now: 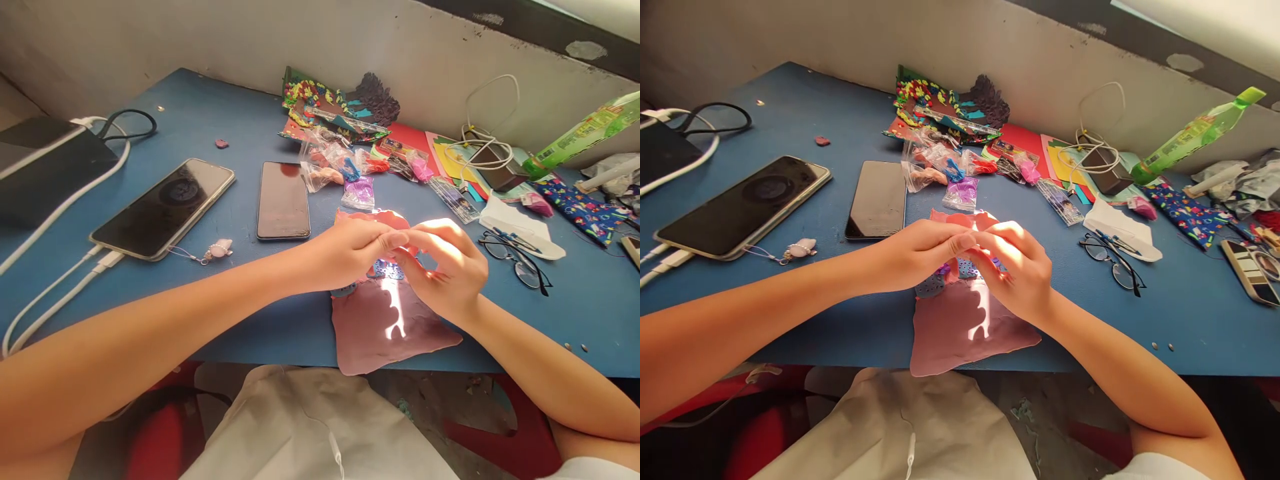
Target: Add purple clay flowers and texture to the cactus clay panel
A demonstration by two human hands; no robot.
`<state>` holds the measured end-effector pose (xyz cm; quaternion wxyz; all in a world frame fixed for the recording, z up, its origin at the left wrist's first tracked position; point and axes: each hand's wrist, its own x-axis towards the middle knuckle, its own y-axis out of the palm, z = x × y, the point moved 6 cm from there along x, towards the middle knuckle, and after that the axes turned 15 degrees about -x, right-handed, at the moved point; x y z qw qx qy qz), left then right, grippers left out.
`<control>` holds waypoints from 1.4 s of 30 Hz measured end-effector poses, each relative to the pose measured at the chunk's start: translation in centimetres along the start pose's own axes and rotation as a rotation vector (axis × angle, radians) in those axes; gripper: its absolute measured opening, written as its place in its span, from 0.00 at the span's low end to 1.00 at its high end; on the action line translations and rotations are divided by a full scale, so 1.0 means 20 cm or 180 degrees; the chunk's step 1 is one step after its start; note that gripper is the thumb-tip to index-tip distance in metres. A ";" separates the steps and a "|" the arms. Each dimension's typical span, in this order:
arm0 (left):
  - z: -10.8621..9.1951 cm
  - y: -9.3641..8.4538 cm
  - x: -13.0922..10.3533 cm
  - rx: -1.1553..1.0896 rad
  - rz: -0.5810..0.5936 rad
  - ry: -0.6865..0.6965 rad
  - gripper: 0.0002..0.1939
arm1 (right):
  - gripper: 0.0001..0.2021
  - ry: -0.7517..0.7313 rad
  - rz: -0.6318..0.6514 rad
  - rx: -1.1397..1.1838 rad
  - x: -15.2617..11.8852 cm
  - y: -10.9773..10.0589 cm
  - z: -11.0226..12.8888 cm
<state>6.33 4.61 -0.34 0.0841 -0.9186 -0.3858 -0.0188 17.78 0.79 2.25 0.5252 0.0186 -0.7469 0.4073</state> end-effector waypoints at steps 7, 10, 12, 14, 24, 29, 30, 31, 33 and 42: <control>-0.01 0.01 -0.01 -0.0308 -0.0046 -0.0004 0.20 | 0.12 -0.0215 0.0016 0.0049 0.02 -0.02 0.02; -0.05 -0.01 -0.02 -0.0038 -0.0140 0.0106 0.21 | 0.12 -0.0167 0.0000 0.0020 0.02 -0.02 0.01; -0.07 -0.03 -0.02 -0.0023 -0.0262 0.0253 0.19 | 0.13 -0.0122 -0.0040 0.0012 0.02 -0.02 0.00; -0.07 -0.03 -0.02 -0.0111 -0.0311 0.0314 0.14 | 0.14 -0.0084 -0.0060 0.0039 0.02 -0.02 0.00; -0.07 -0.05 -0.02 0.0132 -0.0508 0.0421 0.19 | 0.08 0.0111 0.0026 0.0126 0.02 -0.03 -0.01; -0.07 -0.03 -0.02 0.0047 -0.0408 0.0358 0.16 | 0.04 0.0283 0.0330 0.0773 0.02 0.03 -0.02; -0.08 -0.05 -0.01 0.0032 -0.0464 0.0340 0.15 | 0.03 0.0352 0.0411 0.0974 0.02 0.04 -0.03; -0.09 -0.07 -0.01 0.0056 -0.0577 0.0324 0.13 | 0.03 0.0452 0.0447 0.1162 0.02 0.05 -0.04; -0.11 -0.14 -0.01 0.0199 -0.0943 0.0319 0.13 | 0.05 0.0659 0.0329 0.1473 0.01 0.05 -0.08; -0.07 -0.19 0.01 0.0331 -0.1275 0.0191 0.11 | 0.04 0.0384 0.0425 0.0354 0.01 0.05 -0.11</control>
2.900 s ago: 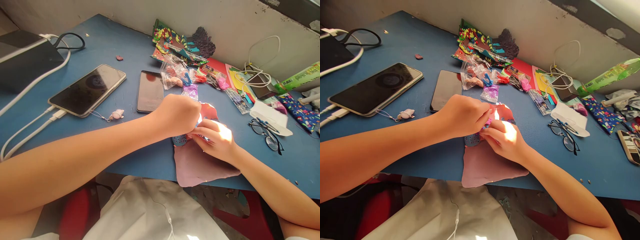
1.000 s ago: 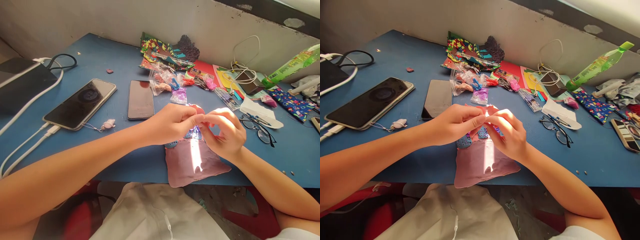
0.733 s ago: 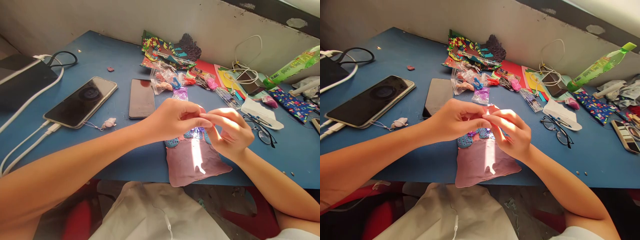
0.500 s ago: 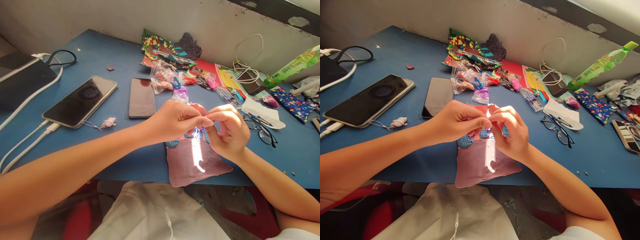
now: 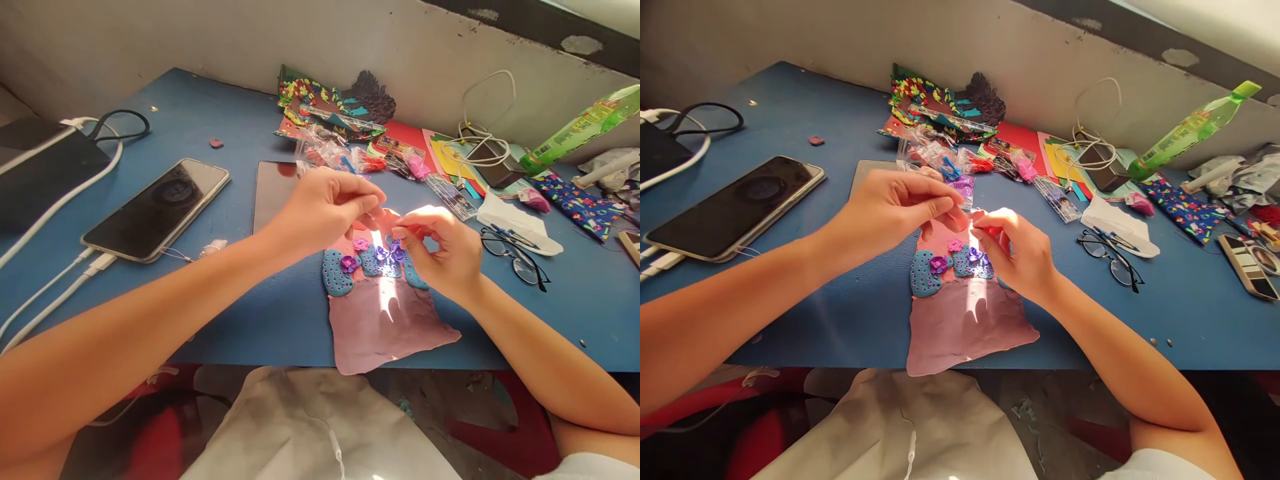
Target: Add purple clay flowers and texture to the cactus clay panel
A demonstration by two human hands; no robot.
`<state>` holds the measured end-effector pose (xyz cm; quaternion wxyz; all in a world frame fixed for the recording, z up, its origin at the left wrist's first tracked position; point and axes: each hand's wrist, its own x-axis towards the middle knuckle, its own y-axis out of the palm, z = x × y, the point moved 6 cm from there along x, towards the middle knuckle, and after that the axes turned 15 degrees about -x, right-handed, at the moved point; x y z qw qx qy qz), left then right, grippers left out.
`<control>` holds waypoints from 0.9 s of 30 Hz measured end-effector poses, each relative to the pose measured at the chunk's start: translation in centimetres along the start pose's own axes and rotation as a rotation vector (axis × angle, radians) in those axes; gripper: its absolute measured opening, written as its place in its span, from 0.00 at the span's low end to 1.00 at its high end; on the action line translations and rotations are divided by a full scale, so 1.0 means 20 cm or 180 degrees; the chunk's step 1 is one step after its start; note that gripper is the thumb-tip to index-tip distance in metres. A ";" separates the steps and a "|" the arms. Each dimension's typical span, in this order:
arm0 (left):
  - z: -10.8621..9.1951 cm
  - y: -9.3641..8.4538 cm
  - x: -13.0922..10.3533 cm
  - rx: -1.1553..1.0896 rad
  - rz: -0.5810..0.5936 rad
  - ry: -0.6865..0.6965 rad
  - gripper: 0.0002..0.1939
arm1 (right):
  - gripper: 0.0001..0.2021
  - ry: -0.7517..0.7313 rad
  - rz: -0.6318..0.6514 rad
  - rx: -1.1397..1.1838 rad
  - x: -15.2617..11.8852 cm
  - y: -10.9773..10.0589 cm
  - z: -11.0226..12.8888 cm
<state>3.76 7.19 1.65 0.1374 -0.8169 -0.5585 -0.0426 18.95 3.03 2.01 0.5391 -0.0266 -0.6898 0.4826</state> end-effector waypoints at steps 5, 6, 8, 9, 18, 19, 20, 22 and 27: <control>0.06 0.03 0.00 -0.0141 0.0100 -0.0071 0.10 | 0.08 0.0028 -0.0202 -0.0177 -0.01 0.00 0.00; 0.06 0.02 0.01 -0.0089 0.0046 0.0003 0.10 | 0.09 0.0042 -0.0281 -0.0193 -0.02 -0.01 0.00; 0.06 0.01 0.00 0.0109 -0.0077 0.0157 0.12 | 0.12 0.0025 -0.0381 -0.0327 -0.02 -0.02 0.01; 0.06 0.01 0.00 0.0213 -0.0116 0.0210 0.12 | 0.14 -0.0007 -0.0392 -0.0446 -0.03 -0.03 0.01; 0.03 0.07 -0.05 0.2186 -0.0051 0.1492 0.16 | 0.07 -0.0336 -0.0212 -0.0162 -0.03 -0.02 0.03; 0.03 0.07 -0.06 0.2275 -0.0054 0.1593 0.17 | 0.07 -0.0413 -0.0204 -0.0149 -0.02 -0.02 0.04; 0.03 0.07 -0.06 0.2316 -0.0061 0.1645 0.18 | 0.07 -0.0500 -0.0197 -0.0172 -0.02 -0.02 0.04; 0.02 0.07 -0.06 0.2362 -0.0119 0.1656 0.20 | 0.06 -0.0714 -0.0159 -0.0249 -0.01 -0.03 0.06; -0.01 0.04 -0.06 0.2418 -0.0378 0.1617 0.21 | 0.08 -0.0908 -0.0120 -0.0447 -0.01 -0.02 0.07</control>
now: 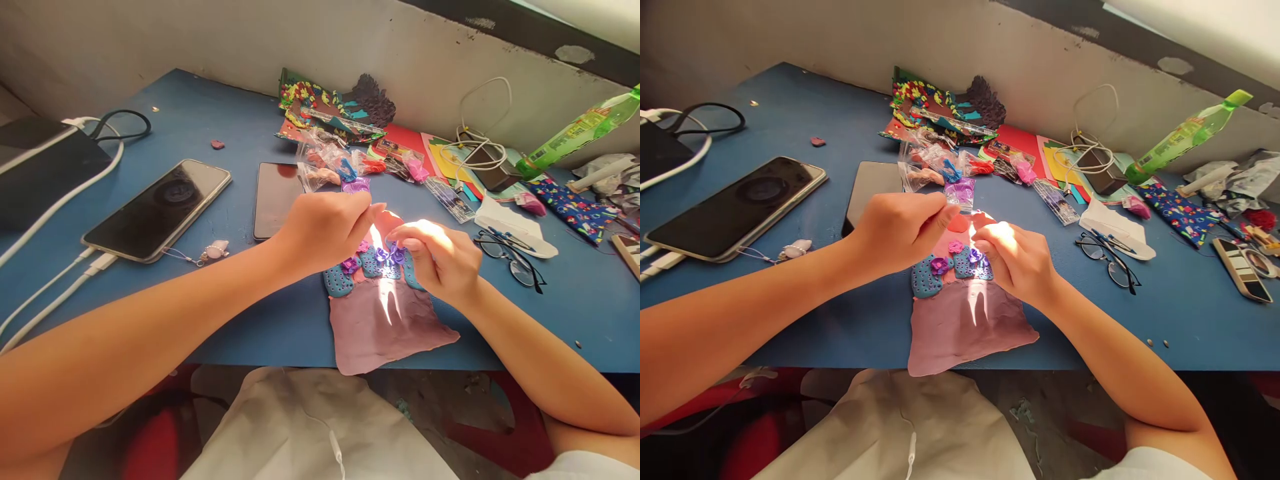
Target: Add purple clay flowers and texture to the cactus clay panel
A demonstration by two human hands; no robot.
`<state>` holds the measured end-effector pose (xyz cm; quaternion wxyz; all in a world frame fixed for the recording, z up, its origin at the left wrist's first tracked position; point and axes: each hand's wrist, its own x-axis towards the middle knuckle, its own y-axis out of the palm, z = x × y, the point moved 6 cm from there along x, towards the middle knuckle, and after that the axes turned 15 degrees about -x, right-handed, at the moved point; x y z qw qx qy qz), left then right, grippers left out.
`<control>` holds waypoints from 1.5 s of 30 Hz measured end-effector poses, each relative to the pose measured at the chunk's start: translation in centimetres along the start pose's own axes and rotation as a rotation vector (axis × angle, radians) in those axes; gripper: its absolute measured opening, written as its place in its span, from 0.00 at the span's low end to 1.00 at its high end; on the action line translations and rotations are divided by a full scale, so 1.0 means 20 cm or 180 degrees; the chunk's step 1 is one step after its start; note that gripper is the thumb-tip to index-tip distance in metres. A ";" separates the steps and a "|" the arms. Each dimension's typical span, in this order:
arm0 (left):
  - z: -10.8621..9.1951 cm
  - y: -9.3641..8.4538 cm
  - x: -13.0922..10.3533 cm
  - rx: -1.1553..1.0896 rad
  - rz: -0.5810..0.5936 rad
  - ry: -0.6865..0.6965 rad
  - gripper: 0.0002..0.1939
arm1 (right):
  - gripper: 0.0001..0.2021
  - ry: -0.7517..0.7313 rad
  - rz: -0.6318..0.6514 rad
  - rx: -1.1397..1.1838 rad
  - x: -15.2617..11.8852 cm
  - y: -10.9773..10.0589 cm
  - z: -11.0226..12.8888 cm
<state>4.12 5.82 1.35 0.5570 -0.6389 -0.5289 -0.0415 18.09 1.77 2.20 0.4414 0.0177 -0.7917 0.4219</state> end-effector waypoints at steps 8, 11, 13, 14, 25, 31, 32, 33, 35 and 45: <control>0.02 0.00 0.00 -0.0106 -0.0054 -0.0051 0.13 | 0.08 0.0497 -0.0156 0.0172 0.01 -0.01 -0.04; 0.02 0.02 0.00 -0.0087 -0.0014 -0.0009 0.13 | 0.10 0.0375 -0.0162 0.0107 0.03 -0.02 -0.03; 0.02 0.02 -0.01 -0.0068 0.0001 -0.0002 0.12 | 0.12 0.0287 -0.0185 -0.0001 0.04 -0.03 -0.02; 0.02 0.02 -0.01 -0.0066 0.0007 0.0002 0.12 | 0.12 0.0230 -0.0189 -0.0022 0.04 -0.03 -0.01; 0.03 0.03 -0.01 -0.0008 0.0011 0.0020 0.12 | 0.19 0.0189 0.0239 -0.0220 0.05 -0.04 0.03; 0.02 0.03 -0.01 0.0029 0.0038 0.0010 0.12 | 0.23 0.0178 0.0312 -0.0188 0.04 -0.03 0.03; 0.02 0.03 -0.01 0.0029 0.0048 0.0005 0.12 | 0.23 0.0186 0.0320 -0.0179 0.04 -0.03 0.03; 0.03 0.03 -0.01 0.0024 0.0058 -0.0001 0.12 | 0.23 0.0199 0.0326 -0.0157 0.04 -0.03 0.03; 0.03 0.03 -0.01 0.0002 0.0069 -0.0025 0.12 | 0.22 0.0221 0.0315 -0.0085 0.04 -0.02 0.02; 0.11 0.08 0.00 -0.2090 0.0533 -0.1535 0.13 | 0.12 0.0307 0.0288 -0.0008 0.01 0.04 -0.03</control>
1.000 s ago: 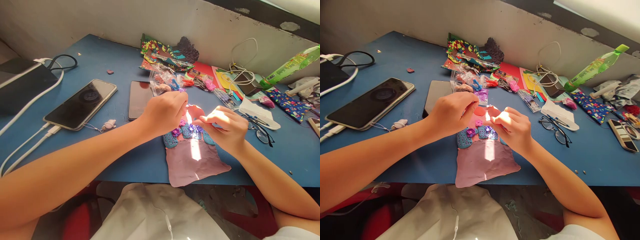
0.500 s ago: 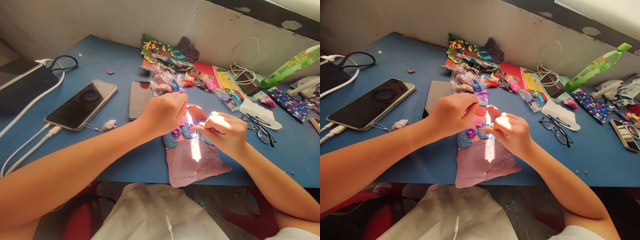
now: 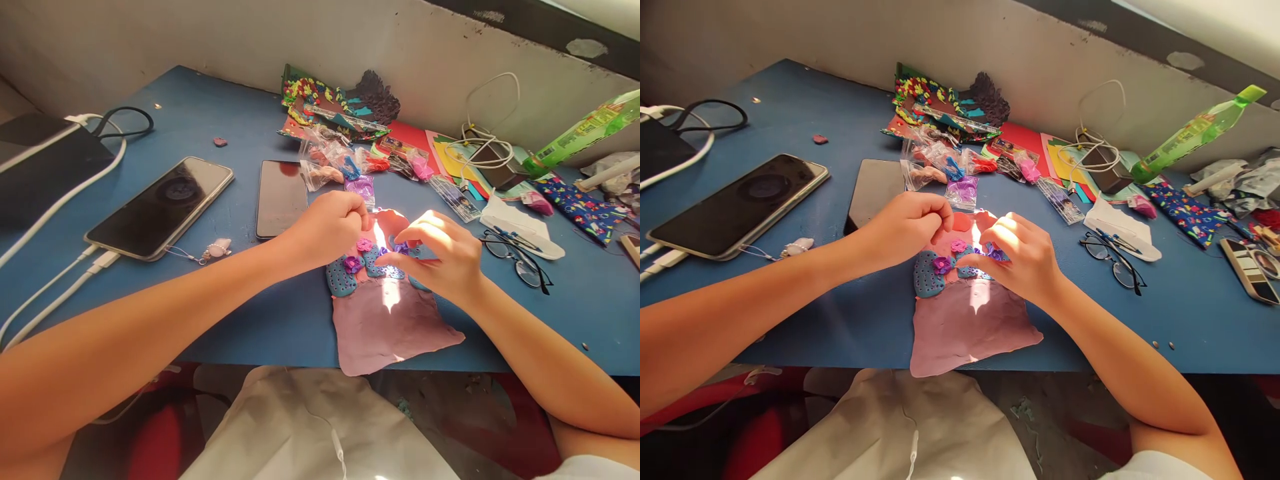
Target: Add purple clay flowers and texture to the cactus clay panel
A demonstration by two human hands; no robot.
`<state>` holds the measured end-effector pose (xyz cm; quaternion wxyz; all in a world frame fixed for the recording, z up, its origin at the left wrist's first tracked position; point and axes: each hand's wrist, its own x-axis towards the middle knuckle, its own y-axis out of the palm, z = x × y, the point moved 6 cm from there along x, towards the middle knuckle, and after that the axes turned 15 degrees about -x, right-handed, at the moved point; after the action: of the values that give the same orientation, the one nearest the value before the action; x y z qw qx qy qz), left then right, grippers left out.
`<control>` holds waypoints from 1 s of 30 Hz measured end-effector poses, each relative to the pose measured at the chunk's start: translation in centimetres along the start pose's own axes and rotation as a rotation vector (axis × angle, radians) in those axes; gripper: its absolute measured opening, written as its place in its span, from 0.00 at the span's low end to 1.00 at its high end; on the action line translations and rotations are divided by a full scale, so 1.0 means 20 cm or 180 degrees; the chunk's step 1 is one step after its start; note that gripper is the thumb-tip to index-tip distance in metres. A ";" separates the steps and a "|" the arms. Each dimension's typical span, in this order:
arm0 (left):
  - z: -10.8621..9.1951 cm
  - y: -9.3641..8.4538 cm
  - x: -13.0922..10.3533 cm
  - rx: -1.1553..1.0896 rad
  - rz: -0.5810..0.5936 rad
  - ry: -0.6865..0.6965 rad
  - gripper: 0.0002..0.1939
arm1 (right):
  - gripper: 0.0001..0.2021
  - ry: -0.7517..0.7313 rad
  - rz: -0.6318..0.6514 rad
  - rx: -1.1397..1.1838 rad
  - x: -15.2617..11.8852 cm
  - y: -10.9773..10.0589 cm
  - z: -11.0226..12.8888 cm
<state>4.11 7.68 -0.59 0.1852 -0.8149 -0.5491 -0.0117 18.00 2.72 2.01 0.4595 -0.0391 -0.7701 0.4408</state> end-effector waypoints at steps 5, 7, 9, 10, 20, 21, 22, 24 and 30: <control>-0.03 0.00 0.00 -0.0169 0.0168 -0.0182 0.17 | 0.05 -0.0028 0.0427 0.0153 0.02 0.01 -0.04; -0.04 -0.01 0.00 -0.0323 0.0147 -0.0194 0.17 | 0.04 -0.0139 0.0823 0.0185 0.03 0.02 -0.05; -0.05 -0.02 -0.01 -0.0496 0.0065 -0.0221 0.18 | 0.03 -0.0232 0.1191 0.0232 0.02 0.03 -0.04; -0.04 -0.02 -0.01 -0.0544 0.0027 -0.0255 0.18 | 0.03 -0.0249 0.1316 0.0240 0.02 0.03 -0.03; -0.01 0.01 -0.02 -0.0400 0.0077 -0.0294 0.17 | 0.06 -0.0348 0.1305 -0.0214 -0.02 0.06 0.05; -0.01 0.01 -0.02 -0.0352 0.0084 -0.0274 0.17 | 0.06 -0.0361 0.1272 -0.0254 -0.02 0.06 0.05; -0.01 0.01 -0.02 -0.0312 0.0096 -0.0251 0.17 | 0.06 -0.0373 0.1242 -0.0280 -0.02 0.06 0.06; -0.01 0.01 -0.02 -0.0288 0.0109 -0.0208 0.16 | 0.05 -0.0403 0.1207 -0.0291 -0.02 0.05 0.07; -0.01 0.01 -0.01 -0.0256 0.0094 -0.0180 0.16 | 0.04 -0.0185 0.1020 0.0088 0.01 0.02 0.07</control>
<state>4.19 7.33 -0.57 0.1368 -0.8297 -0.5411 -0.0080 16.68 2.14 1.46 0.3613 -0.1423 -0.7608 0.5200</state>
